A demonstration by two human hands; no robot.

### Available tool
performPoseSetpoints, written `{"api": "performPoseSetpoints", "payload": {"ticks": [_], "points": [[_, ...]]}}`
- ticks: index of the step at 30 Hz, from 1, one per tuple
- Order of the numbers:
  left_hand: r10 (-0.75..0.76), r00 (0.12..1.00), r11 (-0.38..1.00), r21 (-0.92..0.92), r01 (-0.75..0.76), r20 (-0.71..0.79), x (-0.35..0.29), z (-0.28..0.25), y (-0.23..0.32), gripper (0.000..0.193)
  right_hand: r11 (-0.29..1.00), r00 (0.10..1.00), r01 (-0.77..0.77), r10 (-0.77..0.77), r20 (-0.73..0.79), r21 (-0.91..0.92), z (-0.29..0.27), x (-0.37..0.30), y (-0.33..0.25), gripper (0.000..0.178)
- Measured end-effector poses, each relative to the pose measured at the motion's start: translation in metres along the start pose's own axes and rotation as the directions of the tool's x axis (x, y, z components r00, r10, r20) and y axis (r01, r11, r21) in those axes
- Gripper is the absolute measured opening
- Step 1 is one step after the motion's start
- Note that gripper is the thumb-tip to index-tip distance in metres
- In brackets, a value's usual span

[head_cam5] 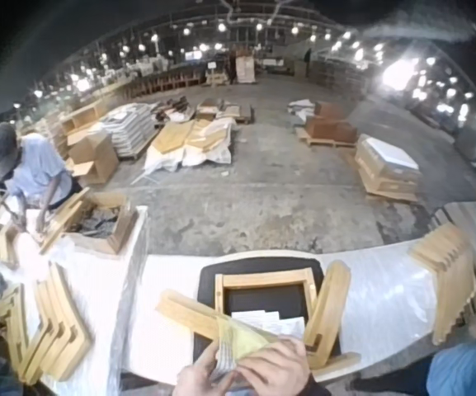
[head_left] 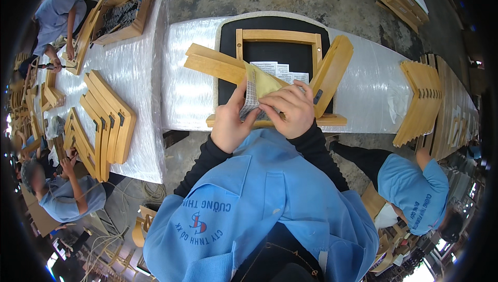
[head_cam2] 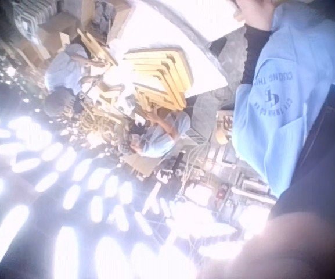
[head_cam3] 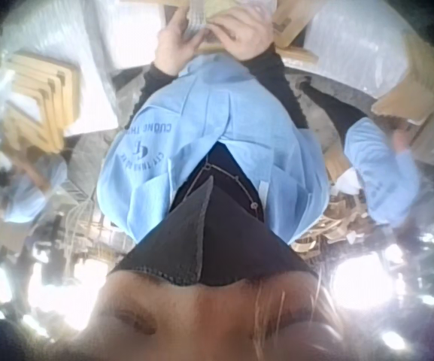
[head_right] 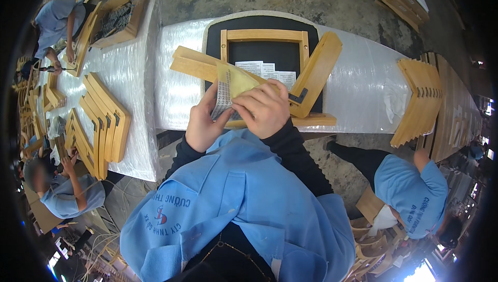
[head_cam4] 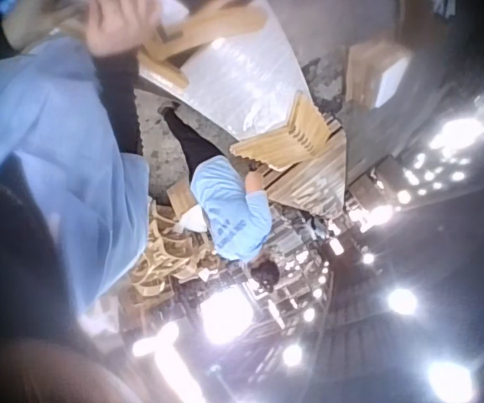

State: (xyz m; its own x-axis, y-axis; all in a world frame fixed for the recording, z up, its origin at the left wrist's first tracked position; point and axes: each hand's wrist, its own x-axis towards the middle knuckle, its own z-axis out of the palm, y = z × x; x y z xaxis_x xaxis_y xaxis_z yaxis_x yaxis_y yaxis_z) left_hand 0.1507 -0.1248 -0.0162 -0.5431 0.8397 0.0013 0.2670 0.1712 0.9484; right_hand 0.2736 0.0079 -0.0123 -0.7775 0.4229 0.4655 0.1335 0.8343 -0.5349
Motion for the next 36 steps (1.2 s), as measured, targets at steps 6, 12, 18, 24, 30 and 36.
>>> {"api": "performPoseSetpoints", "payload": {"ticks": [6,12,18,24,30,36], "points": [[-0.031,0.997,0.999,0.012,0.031,0.066,0.003,0.002,0.012,0.085,0.995,0.997,-0.078,0.078,0.004,0.059,-0.005,-0.004,0.004,0.006],[-0.038,0.993,0.999,0.019,0.036,0.109,0.005,0.001,0.018,0.087,0.967,0.976,-0.187,0.203,-0.083,0.174,-0.004,-0.006,0.01,0.008],[0.079,0.997,0.997,-0.009,-0.079,-0.005,0.009,0.009,0.011,0.091,0.988,0.986,-0.12,0.129,-0.104,0.096,-0.003,-0.009,0.006,0.01],[0.195,0.978,0.967,0.149,-0.205,0.079,0.012,0.005,0.016,0.091,0.998,0.997,-0.06,0.06,-0.048,0.011,-0.006,-0.007,0.007,0.008],[0.16,0.985,0.98,0.108,-0.167,0.07,0.009,0.008,0.017,0.092,0.994,0.992,-0.112,0.113,-0.052,0.022,-0.008,-0.008,0.009,0.009],[0.057,0.991,0.993,0.093,-0.068,0.122,0.009,0.005,0.023,0.09,0.995,0.995,-0.089,0.091,-0.042,0.043,-0.01,-0.009,0.005,0.009]]}}
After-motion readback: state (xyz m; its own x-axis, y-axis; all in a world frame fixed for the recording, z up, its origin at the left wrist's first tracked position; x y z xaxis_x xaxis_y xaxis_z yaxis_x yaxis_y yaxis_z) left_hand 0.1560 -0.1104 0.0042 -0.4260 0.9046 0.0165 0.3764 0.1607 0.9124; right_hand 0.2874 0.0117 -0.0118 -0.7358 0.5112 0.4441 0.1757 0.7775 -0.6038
